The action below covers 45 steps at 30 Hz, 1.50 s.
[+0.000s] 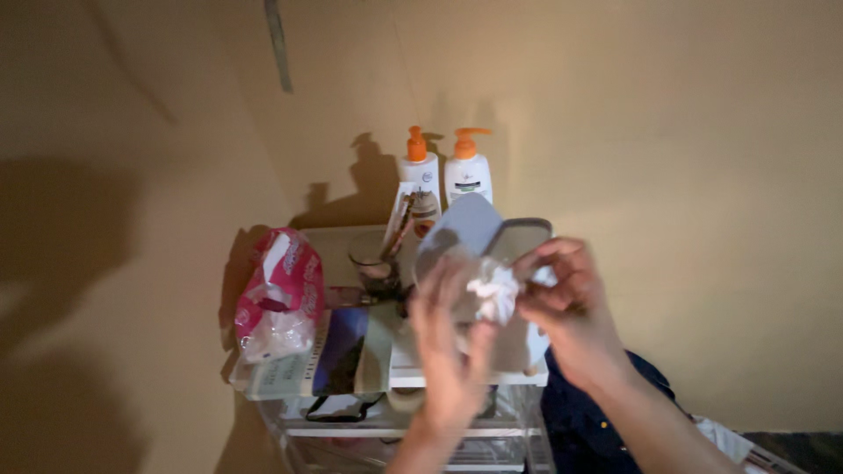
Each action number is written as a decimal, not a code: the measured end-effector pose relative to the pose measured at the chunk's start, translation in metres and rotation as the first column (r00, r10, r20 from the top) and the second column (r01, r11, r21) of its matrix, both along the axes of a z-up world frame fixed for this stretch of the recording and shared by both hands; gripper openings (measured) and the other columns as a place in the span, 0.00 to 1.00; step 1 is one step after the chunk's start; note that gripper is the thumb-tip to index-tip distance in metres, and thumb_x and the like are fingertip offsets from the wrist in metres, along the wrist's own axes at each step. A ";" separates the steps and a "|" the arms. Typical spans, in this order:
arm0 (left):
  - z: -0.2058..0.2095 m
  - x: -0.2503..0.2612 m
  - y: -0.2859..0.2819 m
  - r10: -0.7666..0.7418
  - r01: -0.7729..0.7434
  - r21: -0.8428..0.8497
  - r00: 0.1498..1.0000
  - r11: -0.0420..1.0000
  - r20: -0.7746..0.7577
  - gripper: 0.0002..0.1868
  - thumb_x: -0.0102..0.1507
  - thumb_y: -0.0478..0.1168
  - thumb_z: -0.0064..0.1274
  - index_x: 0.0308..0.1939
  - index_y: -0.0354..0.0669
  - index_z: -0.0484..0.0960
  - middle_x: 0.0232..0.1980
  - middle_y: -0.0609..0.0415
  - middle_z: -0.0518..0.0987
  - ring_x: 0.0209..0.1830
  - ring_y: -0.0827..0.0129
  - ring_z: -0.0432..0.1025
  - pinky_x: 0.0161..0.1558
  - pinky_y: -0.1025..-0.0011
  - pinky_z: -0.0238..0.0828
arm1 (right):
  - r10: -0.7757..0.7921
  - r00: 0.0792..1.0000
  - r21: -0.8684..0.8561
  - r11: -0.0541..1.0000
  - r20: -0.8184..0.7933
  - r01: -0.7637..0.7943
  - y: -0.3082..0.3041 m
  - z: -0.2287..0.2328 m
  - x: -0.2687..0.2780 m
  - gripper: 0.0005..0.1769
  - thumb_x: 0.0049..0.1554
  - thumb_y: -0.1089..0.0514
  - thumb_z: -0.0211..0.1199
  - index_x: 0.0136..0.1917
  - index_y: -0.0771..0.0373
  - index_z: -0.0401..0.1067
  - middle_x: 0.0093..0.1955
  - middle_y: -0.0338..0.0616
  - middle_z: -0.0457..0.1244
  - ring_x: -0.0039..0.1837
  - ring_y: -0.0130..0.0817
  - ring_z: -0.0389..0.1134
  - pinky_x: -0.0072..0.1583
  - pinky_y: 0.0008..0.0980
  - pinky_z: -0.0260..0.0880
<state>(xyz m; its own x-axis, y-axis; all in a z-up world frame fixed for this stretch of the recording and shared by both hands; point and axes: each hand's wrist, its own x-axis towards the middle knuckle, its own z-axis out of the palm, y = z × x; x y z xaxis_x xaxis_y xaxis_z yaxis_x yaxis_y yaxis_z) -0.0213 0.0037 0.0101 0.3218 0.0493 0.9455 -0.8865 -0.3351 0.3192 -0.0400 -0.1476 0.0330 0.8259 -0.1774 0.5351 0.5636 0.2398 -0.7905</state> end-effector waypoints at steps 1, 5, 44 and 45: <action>0.000 -0.002 -0.001 -0.122 0.120 -0.016 0.980 0.993 -0.155 0.25 0.63 0.31 0.52 0.65 0.33 0.70 0.63 0.35 0.72 0.63 0.47 0.69 0.63 0.57 0.66 | 0.118 0.992 0.072 0.991 -0.038 -0.115 0.006 -0.003 0.000 0.24 0.48 0.79 0.59 0.54 0.62 0.61 0.54 0.42 0.63 0.52 0.30 0.69 0.51 0.29 0.72; -0.014 0.004 0.001 -0.207 0.215 -0.002 0.935 0.977 -0.287 0.15 0.68 0.31 0.51 0.60 0.35 0.77 0.56 0.39 0.83 0.55 0.55 0.79 0.54 0.64 0.77 | 0.109 0.989 -0.051 0.992 -0.102 -0.115 0.012 -0.014 0.012 0.17 0.52 0.79 0.62 0.53 0.69 0.66 0.52 0.45 0.65 0.54 0.29 0.68 0.55 0.31 0.74; -0.055 0.047 0.011 0.009 0.027 0.086 0.920 0.996 -0.391 0.69 0.42 0.53 0.74 0.75 0.27 0.47 0.68 0.33 0.68 0.69 0.43 0.65 0.69 0.46 0.58 | 0.048 0.991 -0.787 0.613 0.125 0.070 0.053 0.005 0.100 0.09 0.53 0.69 0.63 0.48 0.62 0.76 0.46 0.42 0.71 0.46 0.31 0.74 0.47 0.31 0.75; -0.058 0.047 0.013 -0.044 0.081 0.069 0.903 0.994 -0.428 0.64 0.45 0.52 0.72 0.75 0.31 0.51 0.68 0.36 0.70 0.70 0.46 0.68 0.70 0.48 0.61 | 0.067 0.997 -0.802 0.597 0.024 -0.021 0.049 0.003 0.096 0.09 0.52 0.69 0.62 0.47 0.61 0.75 0.44 0.43 0.72 0.45 0.33 0.75 0.47 0.32 0.75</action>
<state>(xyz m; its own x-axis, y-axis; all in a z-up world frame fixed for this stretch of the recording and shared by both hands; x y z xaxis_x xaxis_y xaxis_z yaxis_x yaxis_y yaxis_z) 0.0259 0.0165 -0.0476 0.6941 -0.0566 0.7176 -0.6923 -0.3254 0.6440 0.0559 -0.0983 0.0365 0.7910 0.3773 0.4817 0.6112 -0.4504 -0.6508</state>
